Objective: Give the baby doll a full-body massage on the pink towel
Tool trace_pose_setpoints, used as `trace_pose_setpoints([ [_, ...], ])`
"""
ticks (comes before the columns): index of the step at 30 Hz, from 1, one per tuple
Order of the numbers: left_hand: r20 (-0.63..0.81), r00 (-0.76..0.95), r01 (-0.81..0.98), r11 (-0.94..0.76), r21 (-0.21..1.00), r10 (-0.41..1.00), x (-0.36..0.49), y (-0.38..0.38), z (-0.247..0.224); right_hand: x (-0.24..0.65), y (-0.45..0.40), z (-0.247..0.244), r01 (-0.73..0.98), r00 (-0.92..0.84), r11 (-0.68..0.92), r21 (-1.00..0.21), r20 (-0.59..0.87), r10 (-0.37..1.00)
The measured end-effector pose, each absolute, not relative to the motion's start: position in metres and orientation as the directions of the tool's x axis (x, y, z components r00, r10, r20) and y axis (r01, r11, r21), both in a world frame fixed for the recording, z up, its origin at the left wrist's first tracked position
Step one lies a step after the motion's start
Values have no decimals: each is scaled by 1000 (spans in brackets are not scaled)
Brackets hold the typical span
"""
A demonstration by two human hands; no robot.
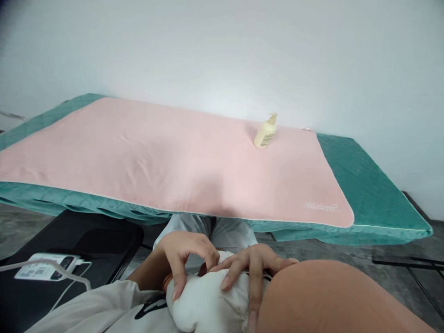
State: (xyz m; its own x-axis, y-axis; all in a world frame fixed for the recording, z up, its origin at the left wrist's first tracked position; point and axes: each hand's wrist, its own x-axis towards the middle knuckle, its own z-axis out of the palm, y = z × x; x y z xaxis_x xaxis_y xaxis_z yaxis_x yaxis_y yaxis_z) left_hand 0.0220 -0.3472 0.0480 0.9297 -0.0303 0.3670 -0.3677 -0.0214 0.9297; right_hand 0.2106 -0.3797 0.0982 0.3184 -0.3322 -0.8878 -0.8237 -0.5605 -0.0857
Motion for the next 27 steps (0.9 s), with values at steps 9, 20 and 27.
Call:
trace_pose_setpoints([
  [9,282,959,-282,8,959,-34,23,-346,48,208,-378,107,-770,300,-637,-49,-908,-292],
  [20,312,947,-303,118,946,-70,21,-337,34,221,-383,69,-833,347,-547,-81,-847,-403],
  [27,169,978,-180,87,980,122,21,-336,37,219,-384,73,-710,309,-701,-70,-925,-220],
])
